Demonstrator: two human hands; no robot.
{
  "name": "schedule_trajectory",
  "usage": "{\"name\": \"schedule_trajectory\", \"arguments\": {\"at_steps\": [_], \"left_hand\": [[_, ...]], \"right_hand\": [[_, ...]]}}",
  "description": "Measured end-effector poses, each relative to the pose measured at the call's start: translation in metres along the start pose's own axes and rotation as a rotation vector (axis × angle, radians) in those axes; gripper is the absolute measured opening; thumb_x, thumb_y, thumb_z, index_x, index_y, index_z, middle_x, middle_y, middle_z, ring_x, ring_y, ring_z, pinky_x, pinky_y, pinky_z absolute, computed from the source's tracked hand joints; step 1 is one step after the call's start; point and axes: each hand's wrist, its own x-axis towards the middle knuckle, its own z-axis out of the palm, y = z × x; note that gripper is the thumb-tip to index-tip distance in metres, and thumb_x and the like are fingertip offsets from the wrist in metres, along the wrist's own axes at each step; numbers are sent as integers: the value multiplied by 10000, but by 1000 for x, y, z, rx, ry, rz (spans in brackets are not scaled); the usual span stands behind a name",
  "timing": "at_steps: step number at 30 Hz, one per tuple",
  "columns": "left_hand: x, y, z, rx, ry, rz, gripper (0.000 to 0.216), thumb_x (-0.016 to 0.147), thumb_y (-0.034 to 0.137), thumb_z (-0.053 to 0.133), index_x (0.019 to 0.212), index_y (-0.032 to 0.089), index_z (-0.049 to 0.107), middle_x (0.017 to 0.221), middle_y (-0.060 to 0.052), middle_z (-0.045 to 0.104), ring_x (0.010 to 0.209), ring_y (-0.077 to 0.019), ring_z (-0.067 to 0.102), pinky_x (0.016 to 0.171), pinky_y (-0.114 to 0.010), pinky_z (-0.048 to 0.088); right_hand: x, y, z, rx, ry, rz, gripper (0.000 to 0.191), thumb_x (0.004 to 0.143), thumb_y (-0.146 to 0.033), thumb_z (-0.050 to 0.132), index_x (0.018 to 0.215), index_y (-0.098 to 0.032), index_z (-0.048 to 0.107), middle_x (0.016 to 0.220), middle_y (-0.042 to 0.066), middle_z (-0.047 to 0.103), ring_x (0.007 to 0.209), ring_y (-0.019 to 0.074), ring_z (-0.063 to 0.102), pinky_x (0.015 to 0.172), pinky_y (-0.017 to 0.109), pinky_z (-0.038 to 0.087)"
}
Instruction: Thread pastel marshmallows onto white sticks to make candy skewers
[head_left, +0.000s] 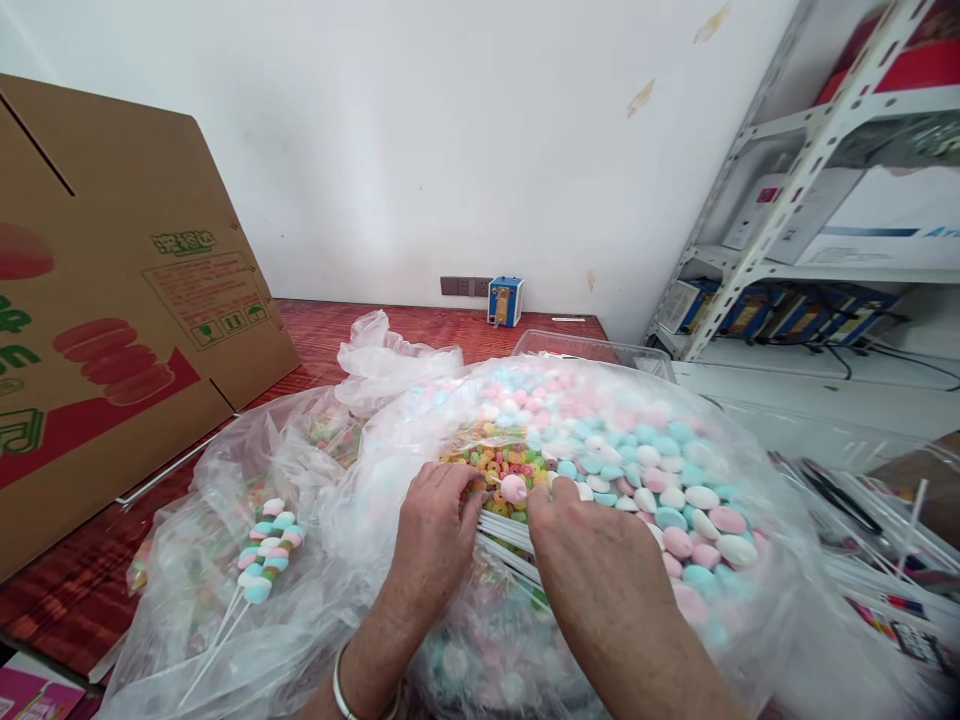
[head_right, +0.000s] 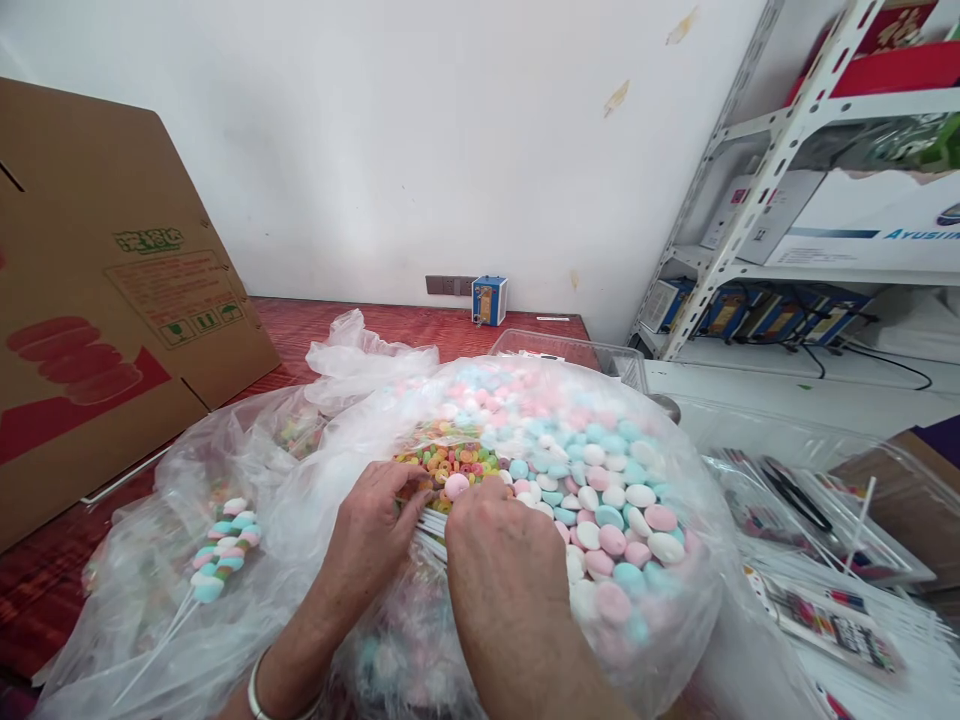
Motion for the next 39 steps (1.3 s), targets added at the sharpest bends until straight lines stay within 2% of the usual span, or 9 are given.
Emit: {"name": "schedule_trajectory", "arguments": {"at_steps": [3,7,10,13,15,18,24,33,39], "left_hand": [[0,-4,-1,-81,62,-31,128,876,142,614,975,209,658,946,-48,714,888,-210,650,777,-323,502],[1,-8,-4,-172,75,-87,173,882,146,584,1018,213,668,956,-38,713,856,-184,665,772,-289,505],[4,-9,-5,-190,51,-141,170,877,148,575,999,216,672,963,-31,718,871,-188,665,792,-293,491],[8,-7,-4,-238,19,-207,130,887,183,563,960,220,664,913,-21,722,824,-190,661,745,-291,474],[11,-5,-4,-310,8,-237,107,891,210,559,939,219,654,871,-16,720,796,-189,660,718,-285,469],[14,-2,-3,-490,7,-282,77,874,221,571,914,208,636,857,-17,719,812,-184,674,727,-271,493],[15,0,2,-703,-5,-371,129,818,209,613,927,189,678,879,-24,754,835,-180,714,743,-265,548],[18,13,-2,-1016,-147,-522,278,802,242,665,1061,153,713,1014,-64,775,912,-195,736,846,-318,585],[18,23,0,-1111,-145,-569,337,767,283,734,1074,144,718,1078,-88,768,936,-222,740,894,-363,582]], "right_hand": [[8,-3,-4,20,-25,-32,346,698,72,577,911,-181,680,851,63,691,673,226,729,507,255,469],[7,-3,10,48,30,-18,359,782,54,517,968,-207,677,856,47,694,639,195,715,492,244,428],[-1,-1,20,49,64,9,383,769,54,525,986,-227,668,852,28,686,596,177,698,452,233,335],[-7,2,28,50,159,16,333,781,37,513,925,-232,648,802,7,658,536,163,669,423,249,197],[-9,5,33,54,233,18,311,793,28,502,900,-231,635,778,-2,647,506,151,650,427,266,125],[-13,8,44,66,310,29,307,815,-1,514,947,-249,637,771,-12,653,484,139,632,434,276,86],[-26,13,61,130,404,1,241,886,-91,525,988,-285,627,751,-38,661,513,136,641,417,262,189],[-33,17,61,111,396,31,272,894,-84,532,1049,-279,640,815,-35,691,518,129,663,397,255,258],[-37,16,68,132,398,54,282,920,-113,511,1108,-274,646,830,-23,707,571,125,687,401,229,340]]}}
